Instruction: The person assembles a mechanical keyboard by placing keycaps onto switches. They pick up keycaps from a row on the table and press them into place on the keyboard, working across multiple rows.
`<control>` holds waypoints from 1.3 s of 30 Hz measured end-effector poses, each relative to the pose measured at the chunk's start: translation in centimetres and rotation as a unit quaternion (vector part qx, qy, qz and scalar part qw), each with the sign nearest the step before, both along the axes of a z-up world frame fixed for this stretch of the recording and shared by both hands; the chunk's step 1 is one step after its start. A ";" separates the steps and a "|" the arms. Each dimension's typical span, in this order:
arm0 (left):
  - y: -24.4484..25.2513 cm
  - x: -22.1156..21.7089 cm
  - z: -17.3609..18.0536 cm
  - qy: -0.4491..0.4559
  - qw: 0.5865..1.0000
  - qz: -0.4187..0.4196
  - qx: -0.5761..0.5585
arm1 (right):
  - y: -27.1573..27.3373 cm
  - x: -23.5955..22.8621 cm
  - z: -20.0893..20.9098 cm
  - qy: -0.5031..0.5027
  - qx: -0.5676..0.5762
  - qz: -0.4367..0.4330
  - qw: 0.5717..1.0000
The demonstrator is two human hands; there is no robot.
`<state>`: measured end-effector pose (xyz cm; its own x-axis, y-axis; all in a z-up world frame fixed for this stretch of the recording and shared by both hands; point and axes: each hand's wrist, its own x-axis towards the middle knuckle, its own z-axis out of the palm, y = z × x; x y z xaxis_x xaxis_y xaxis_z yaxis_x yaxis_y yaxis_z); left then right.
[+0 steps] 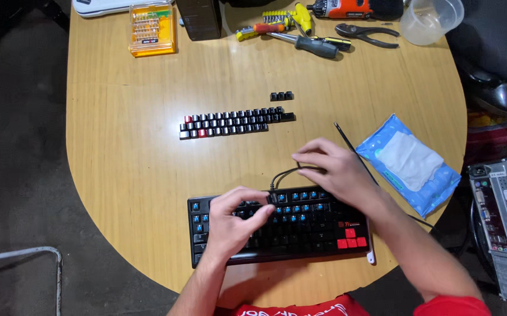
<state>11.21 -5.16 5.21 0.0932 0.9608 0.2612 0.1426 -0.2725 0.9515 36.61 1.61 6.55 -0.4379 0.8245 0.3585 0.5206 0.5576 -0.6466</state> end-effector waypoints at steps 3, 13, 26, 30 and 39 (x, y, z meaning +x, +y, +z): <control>0.4 0.1 1.5 0.013 1.000 0.015 -0.003 | 1.8 0.2 -2.6 -0.103 -0.056 0.024 0.993; 1.8 0.0 1.9 0.069 0.997 0.015 -0.015 | -0.2 -1.7 1.8 0.093 -0.180 0.092 0.975; 2.5 -0.4 2.0 0.074 0.994 -0.023 -0.070 | 2.0 -2.7 0.5 0.111 -0.167 0.078 0.977; 3.4 -3.6 3.1 0.102 0.992 0.019 -0.075 | 5.7 -2.1 -2.4 0.019 -0.115 -0.012 0.993; 5.5 -12.5 -2.7 0.103 0.955 0.237 -0.149 | 7.8 -1.9 -5.8 0.009 -0.166 -0.139 0.976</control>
<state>-1.26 0.36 2.53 -0.3497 0.9368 -0.0071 0.3752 0.1469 0.9152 34.68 9.45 0.75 -0.1758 0.9828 0.0570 0.6091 0.1541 -0.7780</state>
